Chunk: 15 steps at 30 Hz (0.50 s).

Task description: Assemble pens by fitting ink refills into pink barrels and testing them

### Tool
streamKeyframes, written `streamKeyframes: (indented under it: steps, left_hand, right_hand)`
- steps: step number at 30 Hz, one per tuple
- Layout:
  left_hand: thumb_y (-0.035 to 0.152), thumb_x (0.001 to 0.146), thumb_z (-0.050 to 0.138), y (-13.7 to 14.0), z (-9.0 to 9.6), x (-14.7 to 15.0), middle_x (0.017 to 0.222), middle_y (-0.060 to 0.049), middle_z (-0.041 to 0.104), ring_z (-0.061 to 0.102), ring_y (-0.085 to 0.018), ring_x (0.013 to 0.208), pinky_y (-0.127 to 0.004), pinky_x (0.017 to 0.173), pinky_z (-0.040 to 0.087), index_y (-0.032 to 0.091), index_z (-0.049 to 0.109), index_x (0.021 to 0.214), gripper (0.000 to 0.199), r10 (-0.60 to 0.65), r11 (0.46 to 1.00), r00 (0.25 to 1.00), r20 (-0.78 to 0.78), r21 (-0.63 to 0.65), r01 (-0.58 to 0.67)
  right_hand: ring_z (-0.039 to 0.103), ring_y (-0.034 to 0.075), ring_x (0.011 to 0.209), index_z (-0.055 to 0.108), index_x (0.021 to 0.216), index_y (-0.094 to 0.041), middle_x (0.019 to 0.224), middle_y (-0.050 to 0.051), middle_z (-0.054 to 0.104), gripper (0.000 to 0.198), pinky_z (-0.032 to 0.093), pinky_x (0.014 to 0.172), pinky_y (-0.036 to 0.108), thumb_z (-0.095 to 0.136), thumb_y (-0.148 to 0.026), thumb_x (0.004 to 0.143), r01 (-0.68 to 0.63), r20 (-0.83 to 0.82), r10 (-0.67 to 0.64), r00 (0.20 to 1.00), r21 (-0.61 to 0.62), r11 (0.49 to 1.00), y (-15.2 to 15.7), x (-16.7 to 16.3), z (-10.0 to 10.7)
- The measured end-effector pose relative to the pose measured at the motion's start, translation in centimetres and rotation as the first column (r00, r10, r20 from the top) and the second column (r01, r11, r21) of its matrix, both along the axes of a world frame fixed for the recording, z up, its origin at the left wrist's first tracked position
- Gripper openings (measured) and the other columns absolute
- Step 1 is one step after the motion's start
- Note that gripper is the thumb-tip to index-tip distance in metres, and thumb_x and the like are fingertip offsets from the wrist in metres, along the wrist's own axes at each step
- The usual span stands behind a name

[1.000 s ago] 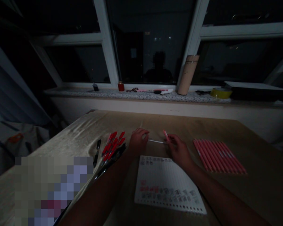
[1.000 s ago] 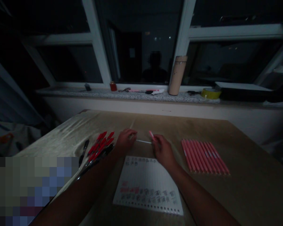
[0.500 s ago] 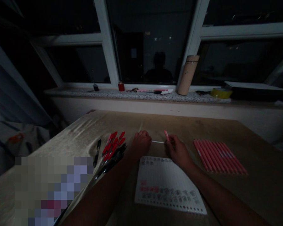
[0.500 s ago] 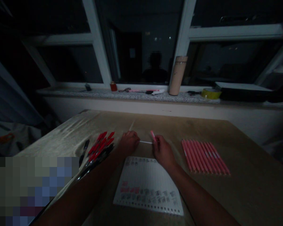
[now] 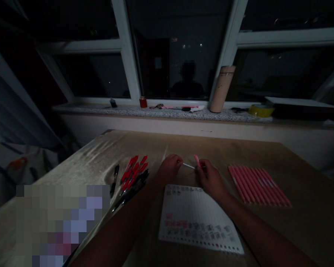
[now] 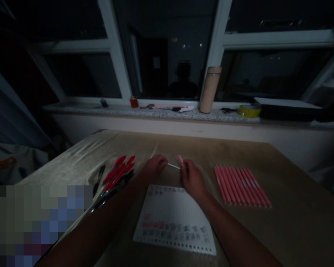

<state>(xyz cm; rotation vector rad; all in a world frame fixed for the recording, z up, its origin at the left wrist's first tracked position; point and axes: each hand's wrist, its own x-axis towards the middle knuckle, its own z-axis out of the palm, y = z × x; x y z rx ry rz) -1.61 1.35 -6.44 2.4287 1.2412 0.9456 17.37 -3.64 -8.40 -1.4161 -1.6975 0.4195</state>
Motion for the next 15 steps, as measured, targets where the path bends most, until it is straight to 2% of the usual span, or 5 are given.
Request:
streamKeyframes:
  steps: [2, 6, 11, 15]
  left_hand:
    - [0.028, 0.083, 0.05, 0.0, 0.0, 0.3, 0.077, -0.003, 0.061, 0.055, -0.014, 0.073, -0.027, 0.069, 0.043, 0.016, 0.061, 0.081, 0.016, 0.006, 0.993, 0.979, 0.203, -0.12, 0.019]
    - [0.03, 0.072, 0.061, 0.2, -0.4, 1.1, 0.071, -0.001, 0.062, 0.057, -0.012, 0.064, -0.023, 0.06, 0.043, 0.014, 0.062, 0.082, 0.018, 0.089, 0.931, 0.842, 0.532, -0.346, 0.12]
    - [0.03, 0.062, 0.069, 0.0, -0.5, 1.7, 0.067, -0.002, 0.065, 0.057, -0.012, 0.061, -0.022, 0.059, 0.043, 0.013, 0.066, 0.076, 0.022, 0.137, 0.873, 0.725, 0.675, -0.428, 0.234]
    - [0.034, 0.061, 0.072, 0.0, 1.2, 1.1, 0.066, -0.003, 0.065, 0.057, -0.011, 0.059, -0.022, 0.056, 0.043, 0.012, 0.068, 0.078, 0.028, 0.186, 0.885, 0.63, 0.754, -0.407, 0.226]
  right_hand:
    - [0.062, 0.019, 0.075, 0.05, 0.102, -0.019, 0.09, 0.008, 0.065, 0.022, 0.047, 0.066, 0.029, 0.041, -0.034, 0.089, -0.034, -0.028, 0.034, 0.999, -0.014, 0.999, -0.1, -0.1, 0.1]
    - [0.063, 0.018, 0.076, 0.05, 0.103, -0.02, 0.094, 0.008, 0.065, 0.022, 0.048, 0.066, 0.028, 0.042, -0.034, 0.088, -0.129, -0.08, 0.127, 0.989, -0.022, 0.991, -0.4, -0.3, 0.4]
    - [0.063, 0.017, 0.077, 0.051, 0.104, -0.02, 0.094, 0.006, 0.066, 0.023, 0.048, 0.067, 0.027, 0.044, -0.034, 0.088, -0.184, -0.116, 0.18, 0.977, -0.018, 0.983, -0.6, -0.4, 0.5]
    - [0.063, 0.018, 0.079, 0.05, 0.103, -0.02, 0.094, 0.006, 0.066, 0.022, 0.048, 0.067, 0.027, 0.044, -0.035, 0.088, -0.186, -0.14, 0.181, 0.973, -0.017, 0.982, -0.6, -0.4, 0.4]
